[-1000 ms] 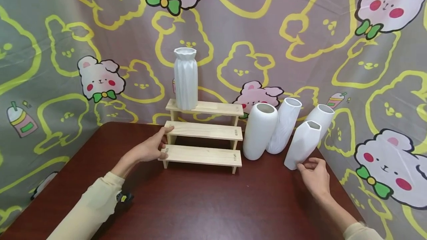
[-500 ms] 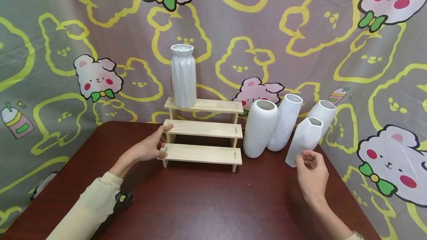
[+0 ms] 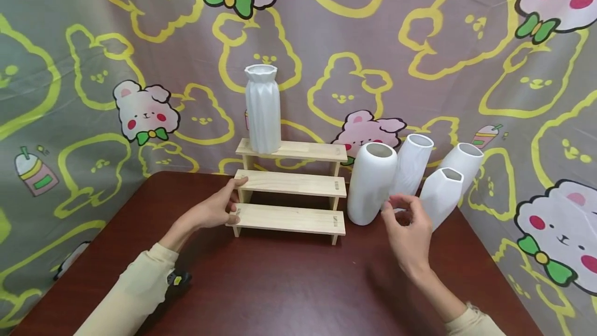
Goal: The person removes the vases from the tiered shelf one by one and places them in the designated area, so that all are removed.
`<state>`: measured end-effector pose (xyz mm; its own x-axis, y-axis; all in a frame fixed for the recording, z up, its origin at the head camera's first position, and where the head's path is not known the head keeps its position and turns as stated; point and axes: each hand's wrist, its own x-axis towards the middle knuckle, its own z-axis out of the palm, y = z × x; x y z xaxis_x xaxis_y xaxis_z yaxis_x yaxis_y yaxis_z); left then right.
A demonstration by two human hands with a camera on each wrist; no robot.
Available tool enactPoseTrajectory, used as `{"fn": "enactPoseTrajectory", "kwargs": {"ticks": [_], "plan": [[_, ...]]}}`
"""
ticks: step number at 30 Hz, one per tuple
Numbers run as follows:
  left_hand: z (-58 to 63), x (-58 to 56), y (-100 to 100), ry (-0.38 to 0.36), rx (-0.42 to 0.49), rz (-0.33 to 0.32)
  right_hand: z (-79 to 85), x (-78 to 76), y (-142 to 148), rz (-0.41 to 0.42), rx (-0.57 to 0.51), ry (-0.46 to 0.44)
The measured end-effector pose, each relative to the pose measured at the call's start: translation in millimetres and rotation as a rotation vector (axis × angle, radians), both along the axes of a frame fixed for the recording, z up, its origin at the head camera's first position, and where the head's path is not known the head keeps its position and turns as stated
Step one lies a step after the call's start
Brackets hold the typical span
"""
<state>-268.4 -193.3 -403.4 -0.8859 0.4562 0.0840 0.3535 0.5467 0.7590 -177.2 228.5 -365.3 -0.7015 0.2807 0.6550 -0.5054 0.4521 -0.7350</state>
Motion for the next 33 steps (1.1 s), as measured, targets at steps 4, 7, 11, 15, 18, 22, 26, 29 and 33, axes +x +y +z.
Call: {"fn": "enactPoseTrajectory", "kwargs": {"ticks": [4,7,11,15,18,22,26,29,33], "plan": [[-1.3,0.6,3,-0.013,-0.015,0.012,7.5,-8.0,-13,0.062,-0.006,0.028],[-2.7,0.6,6,-0.014,-0.021,0.019,15.5,-16.1,-25,0.118,0.02,0.061],[-3.4,1.0,7,-0.009,0.001,0.02,31.4,-27.2,-42,0.188,0.075,0.106],[-5.1,1.4,8,-0.006,0.011,0.015,46.4,-40.2,-57,0.243,0.133,0.176],[-7.2,1.4,7,-0.005,0.011,0.016,54.7,-53.0,-67,0.271,0.17,0.223],[-9.3,1.4,7,0.006,0.007,0.03,56.2,-79.1,-75,0.291,0.21,0.229],[-8.8,1.0,7,0.004,-0.005,0.028,53.2,-104.3,-80,0.323,0.259,0.153],[-6.4,-0.3,6,-0.003,-0.013,0.034,55.9,-116.3,-89,0.369,0.294,0.073],[-2.5,-2.7,2,-0.007,-0.022,0.048,59.5,-131.7,-108,0.443,0.294,-0.032]]}}
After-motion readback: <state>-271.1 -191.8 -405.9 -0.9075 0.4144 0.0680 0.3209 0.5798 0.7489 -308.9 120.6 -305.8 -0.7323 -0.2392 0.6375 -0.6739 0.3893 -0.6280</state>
